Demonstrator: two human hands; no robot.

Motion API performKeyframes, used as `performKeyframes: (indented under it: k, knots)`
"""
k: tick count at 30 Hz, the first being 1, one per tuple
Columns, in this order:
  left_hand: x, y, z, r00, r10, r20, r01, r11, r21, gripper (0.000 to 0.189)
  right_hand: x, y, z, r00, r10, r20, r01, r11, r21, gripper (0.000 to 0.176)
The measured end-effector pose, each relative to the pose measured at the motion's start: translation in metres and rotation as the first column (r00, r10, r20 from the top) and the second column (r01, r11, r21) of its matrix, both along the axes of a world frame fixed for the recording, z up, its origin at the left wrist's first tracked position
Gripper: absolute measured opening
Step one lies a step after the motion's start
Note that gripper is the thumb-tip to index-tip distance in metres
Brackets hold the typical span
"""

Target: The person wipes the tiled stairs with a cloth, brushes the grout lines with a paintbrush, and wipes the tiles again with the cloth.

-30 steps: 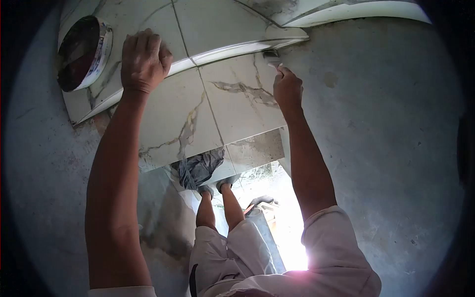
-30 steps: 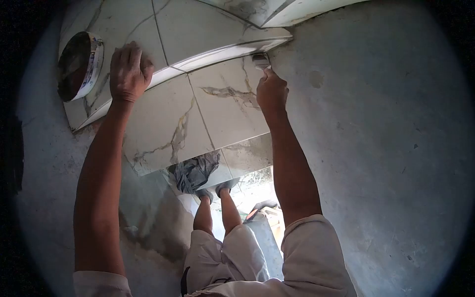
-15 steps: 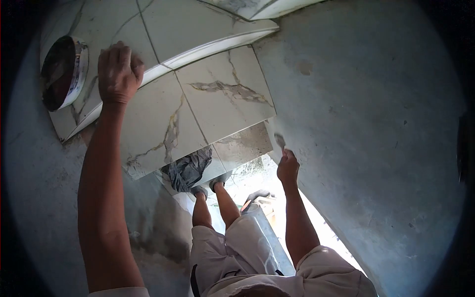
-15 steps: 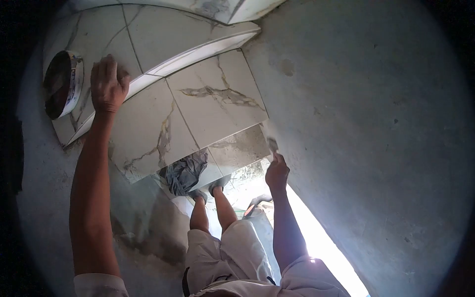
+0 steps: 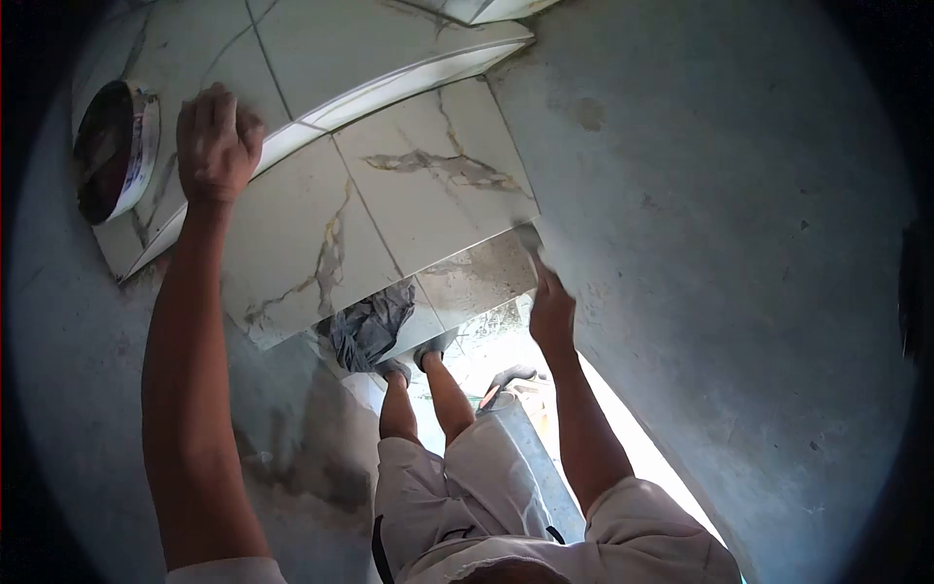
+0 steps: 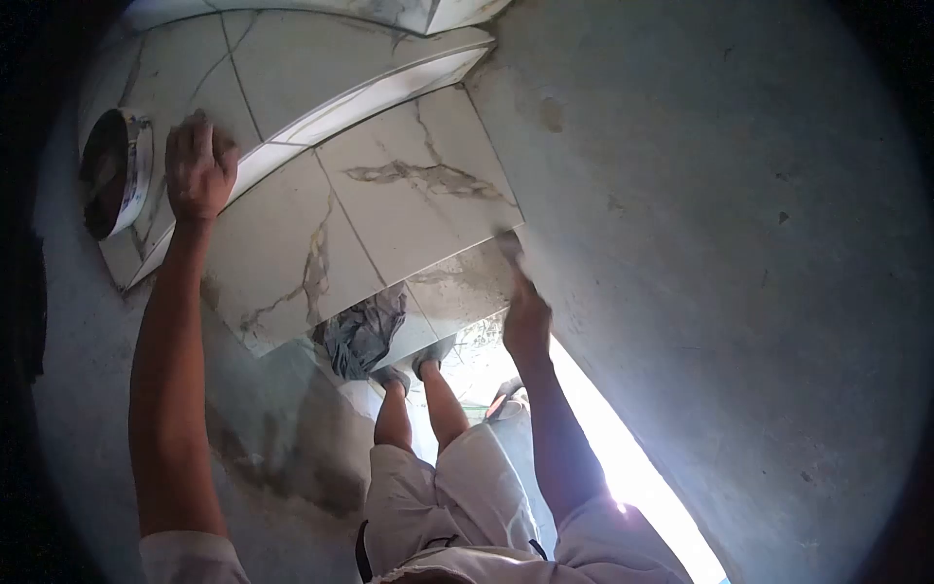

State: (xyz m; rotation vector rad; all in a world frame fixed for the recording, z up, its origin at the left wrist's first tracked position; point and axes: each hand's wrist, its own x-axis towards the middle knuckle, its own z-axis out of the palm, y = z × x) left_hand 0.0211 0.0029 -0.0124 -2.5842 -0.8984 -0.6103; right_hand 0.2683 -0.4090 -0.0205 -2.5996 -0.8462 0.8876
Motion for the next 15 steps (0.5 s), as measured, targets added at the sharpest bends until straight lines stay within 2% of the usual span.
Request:
performKeyframes:
  k: [1,2,3,4,5,7,8,9,10,11,13,14,15]
  knots:
    - [-0.003,-0.001,0.0,1.0,0.003,-0.013,-0.003,1.0,-0.002,0.022,-0.001,0.032,0.002,0.992,0.126,0.005,-0.124,0.964,0.235,0.044]
    - [-0.004,-0.002,0.0,0.999,0.025,-0.042,-0.028,0.998,-0.064,0.032,-0.003,0.079,0.001,0.981,0.188,0.042,-0.191,0.913,0.36,0.044]
    - [-0.004,0.0,-0.002,0.996,0.05,-0.07,-0.058,0.991,-0.123,0.041,-0.002,0.12,-0.009,0.961,0.275,0.01,-0.259,0.894,0.366,0.041]
    - [-0.006,0.002,-0.006,0.998,0.029,-0.049,-0.035,0.993,-0.111,0.04,0.0,0.157,-0.029,0.919,0.379,0.106,-0.384,0.807,0.449,0.037]
    - [-0.007,0.0,-0.006,0.997,0.035,-0.063,-0.042,0.992,-0.115,0.04,-0.001,0.167,-0.04,0.919,0.384,0.092,-0.383,0.807,0.45,0.037]
    - [-0.004,-0.001,-0.002,0.998,0.049,-0.048,-0.055,0.991,-0.125,0.038,-0.005,0.176,-0.052,0.866,0.454,0.21,-0.499,0.816,0.292,0.039]
    - [-0.004,0.001,-0.003,0.997,0.051,-0.051,-0.057,0.99,-0.125,0.038,-0.007,0.143,-0.05,0.872,0.476,0.116,-0.488,0.863,0.129,0.046]
    - [-0.005,0.002,-0.005,0.998,0.04,-0.052,-0.046,0.991,-0.124,0.038,-0.008,0.089,-0.054,0.842,0.505,0.188,-0.53,0.839,0.123,0.052]
    - [-0.007,0.005,-0.006,0.998,0.028,-0.051,-0.034,0.992,-0.123,0.038,-0.008,0.04,-0.039,0.846,0.511,0.153,-0.518,0.855,0.005,0.057]
    - [-0.006,0.007,-0.006,0.998,0.037,-0.047,-0.042,0.992,-0.119,0.038,-0.007,-0.004,-0.024,0.882,0.469,0.031,-0.459,0.874,-0.161,0.056]
    - [-0.007,0.003,-0.006,0.998,0.04,-0.048,-0.045,0.993,-0.108,0.038,-0.001,-0.052,-0.004,0.94,0.337,0.051,-0.314,0.914,-0.256,0.049]
    - [-0.007,0.001,-0.006,0.998,0.036,-0.047,-0.041,0.992,-0.117,0.038,-0.005,-0.032,0.009,0.942,0.333,0.05,-0.309,0.913,-0.264,0.049]
    - [-0.006,0.002,-0.004,0.998,0.037,-0.044,-0.042,0.993,-0.112,0.039,-0.002,0.0,0.011,0.943,0.327,0.056,-0.323,0.943,-0.077,0.044]
